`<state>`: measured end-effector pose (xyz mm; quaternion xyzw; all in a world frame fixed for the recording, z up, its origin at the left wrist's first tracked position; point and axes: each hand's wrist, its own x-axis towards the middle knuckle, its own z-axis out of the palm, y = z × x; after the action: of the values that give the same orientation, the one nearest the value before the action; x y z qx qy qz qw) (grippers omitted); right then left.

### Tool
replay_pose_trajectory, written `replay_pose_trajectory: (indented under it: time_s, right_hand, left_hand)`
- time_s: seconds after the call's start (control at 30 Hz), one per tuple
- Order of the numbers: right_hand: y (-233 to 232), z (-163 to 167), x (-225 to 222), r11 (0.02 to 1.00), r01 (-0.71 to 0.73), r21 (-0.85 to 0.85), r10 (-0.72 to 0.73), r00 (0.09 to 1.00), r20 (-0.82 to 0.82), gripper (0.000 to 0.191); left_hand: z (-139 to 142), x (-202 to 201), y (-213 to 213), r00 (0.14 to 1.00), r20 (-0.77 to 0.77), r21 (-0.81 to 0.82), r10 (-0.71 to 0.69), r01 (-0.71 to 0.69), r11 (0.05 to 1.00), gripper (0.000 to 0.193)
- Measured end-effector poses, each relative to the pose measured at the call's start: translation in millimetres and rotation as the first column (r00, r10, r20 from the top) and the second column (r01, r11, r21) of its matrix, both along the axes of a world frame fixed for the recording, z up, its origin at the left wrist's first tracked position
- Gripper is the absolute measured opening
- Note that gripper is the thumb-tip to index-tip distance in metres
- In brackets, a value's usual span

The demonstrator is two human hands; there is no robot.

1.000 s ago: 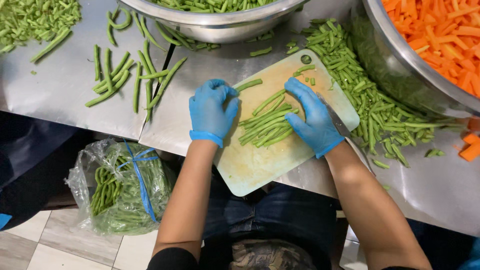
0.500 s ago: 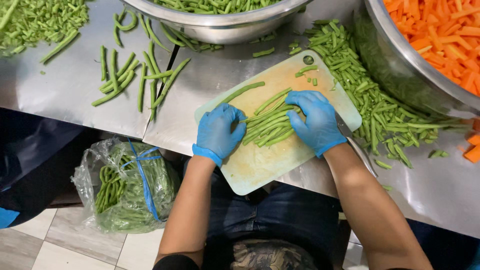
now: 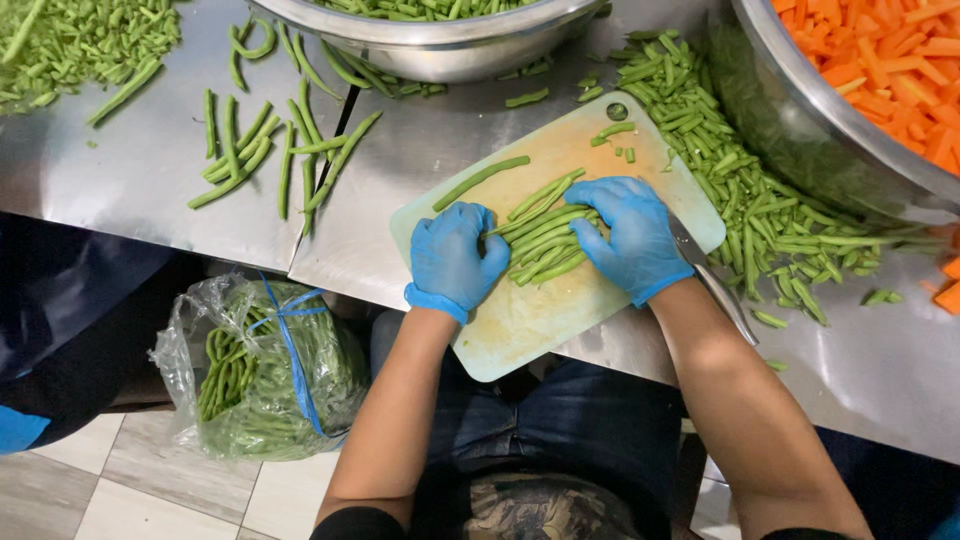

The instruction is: The person, wearing blue gloves, cuts whole green beans into short pieces with a knife on a cutting board, gathering beans by hand and pushing the cut pieces toward a pile beside the board. Cut beans accumulate in a large metal bowl while a second worker handles a bag of beans nearby.

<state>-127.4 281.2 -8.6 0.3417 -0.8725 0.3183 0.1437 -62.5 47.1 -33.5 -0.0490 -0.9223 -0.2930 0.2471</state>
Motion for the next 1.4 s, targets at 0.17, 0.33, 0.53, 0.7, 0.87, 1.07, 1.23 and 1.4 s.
replay_pose_trajectory:
  time_s: [0.17, 0.33, 0.53, 0.7, 0.87, 1.07, 1.23, 1.4]
  right_hand:
    - [3, -6, 0, 0.997, 0.009, -0.07, -0.007, 1.0, 0.025, 0.029]
    - [10, -13, -2, 0.971, 0.083, -0.223, -0.087, 0.996, -0.011, 0.028]
    - [13, -20, -3, 0.946, 0.09, -0.312, -0.073, 0.995, 0.066, 0.031]
    - [20, -34, -8, 0.932, 0.077, -0.354, -0.033, 0.991, 0.127, 0.039]
    - [13, -45, -13, 0.851, 0.032, -0.525, 0.138, 0.949, 0.282, 0.044]
    - [27, -15, -7, 0.806, -0.005, -0.592, 0.326, 0.839, 0.437, 0.079]
    - [38, 11, 3, 0.988, -0.125, 0.088, 0.107, 0.976, 0.188, 0.099]
    - [28, 15, 7, 0.993, -0.066, 0.096, 0.068, 0.997, -0.02, 0.066]
  left_hand:
    - [0, 4, -5, 0.999, 0.012, 0.043, -0.031, 0.03, 0.999, 0.013]
    - [-10, 9, -15, 0.995, 0.001, 0.386, -0.098, 0.091, 0.918, 0.016]
    - [-35, 10, -48, 0.976, -0.185, 0.862, -0.113, 0.216, 0.459, 0.012]
    - [-36, 7, -113, 0.953, -0.16, 0.875, 0.256, 0.017, 0.484, 0.007]
    - [-15, 11, -150, 0.914, 0.029, 0.296, 0.404, -0.394, 0.87, 0.015]
    - [13, 15, -91, 0.896, -0.209, -0.097, 0.392, -0.418, 0.903, 0.033]
    - [16, -21, -27, 0.998, -0.059, -0.221, 0.013, -0.026, 0.975, 0.073]
    - [16, -41, -15, 0.993, 0.114, -0.346, 0.014, 0.027, 0.938, 0.071]
